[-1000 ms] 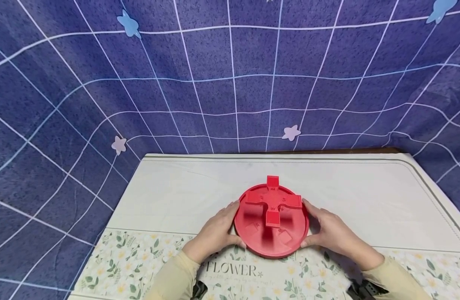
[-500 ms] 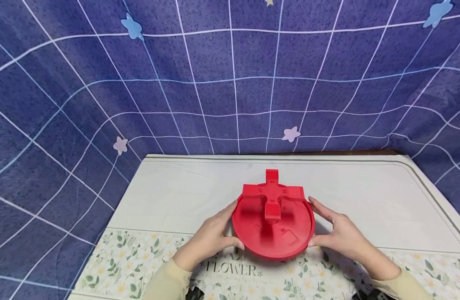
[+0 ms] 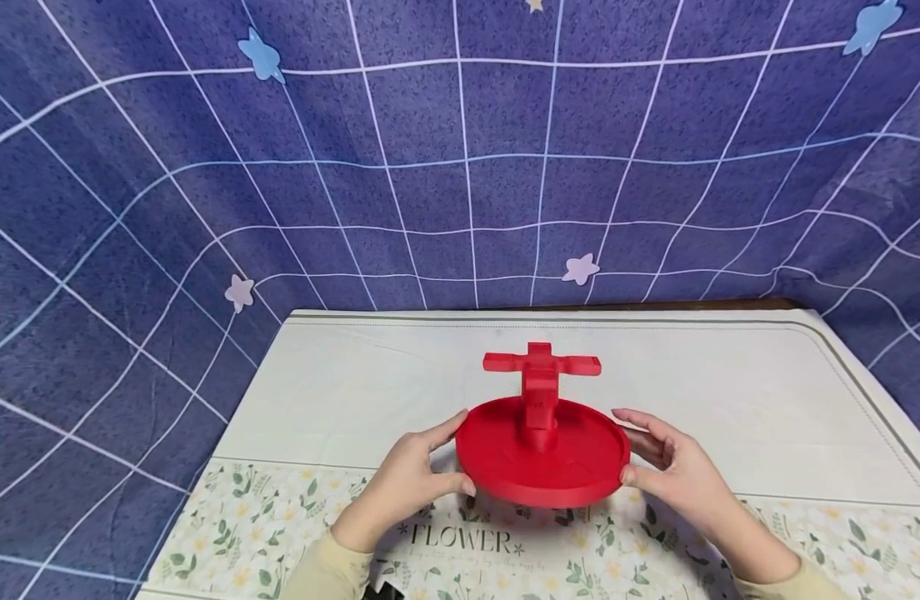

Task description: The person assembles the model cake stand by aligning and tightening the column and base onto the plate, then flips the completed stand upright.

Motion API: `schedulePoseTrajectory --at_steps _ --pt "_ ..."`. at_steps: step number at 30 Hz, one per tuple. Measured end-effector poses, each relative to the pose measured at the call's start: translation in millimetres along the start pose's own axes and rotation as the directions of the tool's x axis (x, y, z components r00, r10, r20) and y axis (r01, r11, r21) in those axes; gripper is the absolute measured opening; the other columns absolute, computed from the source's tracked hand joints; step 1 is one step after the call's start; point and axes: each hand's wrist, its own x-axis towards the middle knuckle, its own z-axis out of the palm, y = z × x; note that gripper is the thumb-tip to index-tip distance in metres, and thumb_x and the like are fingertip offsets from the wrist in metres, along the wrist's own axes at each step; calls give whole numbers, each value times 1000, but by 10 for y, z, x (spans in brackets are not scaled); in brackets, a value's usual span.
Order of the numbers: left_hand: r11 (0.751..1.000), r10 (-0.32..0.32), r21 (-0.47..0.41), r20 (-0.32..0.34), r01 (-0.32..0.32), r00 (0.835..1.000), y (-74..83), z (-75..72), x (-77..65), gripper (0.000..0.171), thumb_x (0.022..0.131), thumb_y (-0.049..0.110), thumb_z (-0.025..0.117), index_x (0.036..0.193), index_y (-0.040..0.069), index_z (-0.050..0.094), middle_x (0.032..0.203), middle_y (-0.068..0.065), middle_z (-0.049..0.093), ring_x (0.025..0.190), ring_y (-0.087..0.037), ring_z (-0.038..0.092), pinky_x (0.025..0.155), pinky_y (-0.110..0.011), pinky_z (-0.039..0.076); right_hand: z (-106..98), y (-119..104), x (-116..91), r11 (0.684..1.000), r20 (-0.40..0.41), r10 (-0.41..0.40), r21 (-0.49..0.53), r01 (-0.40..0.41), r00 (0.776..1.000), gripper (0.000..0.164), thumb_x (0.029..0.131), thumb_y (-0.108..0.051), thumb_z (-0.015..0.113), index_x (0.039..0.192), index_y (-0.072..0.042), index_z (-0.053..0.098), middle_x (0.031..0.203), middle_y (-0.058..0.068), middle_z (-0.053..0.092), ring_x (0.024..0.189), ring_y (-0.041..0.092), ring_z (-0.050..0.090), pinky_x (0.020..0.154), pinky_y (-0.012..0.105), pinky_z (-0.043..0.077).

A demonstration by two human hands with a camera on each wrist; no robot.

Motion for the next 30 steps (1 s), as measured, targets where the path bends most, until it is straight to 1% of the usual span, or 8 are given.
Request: schedulePoseTrajectory --at_steps 5,8,12,15,20,24,28,30 --pt "991 84 110 -118 -71 989 -20 49 -1 54 88 18 73 138 6 55 126 -3 65 97 -16 69 78 -30 55 52 -74 -24 1000 -26 20 19 -20 999 51 91 0 65 136 13 44 123 34 58 104 10 67 76 30 57" --pt "968 171 222 -227 -120 959 -21 85 13 38 91 7 68 129 6 64 115 -5 70 79 -8 67 63 -21 52 75 -96 -37 998 -38 -36 -50 34 999 49 91 1 64 136 11 47 127 33 56 106 7 65 79 27 56" --pt "949 225 284 -316 -134 922 -1 113 32 30 89 5 70 119 8 70 105 -4 74 72 -1 63 60 -18 50 107 -88 -52 974 -67 -149 -184 135 986 56 88 3 68 141 0 49 129 24 58 109 6 63 82 22 54" --pt "943 229 310 -334 -123 914 17 122 29 27 87 9 71 115 9 71 102 -3 74 69 1 60 60 -19 50 137 -65 -50 929 -132 -241 -317 189 961 56 85 2 71 138 -8 56 123 17 63 108 3 62 79 18 53" --pt "941 236 314 -335 -129 912 25 130 21 25 86 12 72 112 11 72 95 -1 75 60 2 53 55 -16 46 173 -44 -42 837 -211 -386 -490 244 898 52 80 5 75 129 -10 65 115 13 68 100 -6 61 68 9 50" --pt "931 279 324 -342 -166 897 17 138 30 25 84 14 74 109 13 72 92 2 75 63 2 58 56 -14 47 171 -44 -39 809 -242 -419 -538 239 875 49 79 6 75 125 -9 68 111 13 70 100 -7 60 71 8 49" --pt "921 328 328 -360 -211 873 21 138 49 26 82 15 74 108 13 72 95 1 75 81 -5 69 64 -18 53 163 -48 -28 813 -303 -407 -549 191 862 42 77 7 76 118 -1 70 106 15 72 98 -12 58 76 7 47" --pt "933 315 289 -369 -214 874 31 141 59 28 83 17 74 111 12 73 97 0 75 88 -8 70 67 -20 55 160 -54 -21 821 -322 -401 -542 180 858 41 77 8 76 117 4 69 105 16 72 97 -14 57 75 7 47"
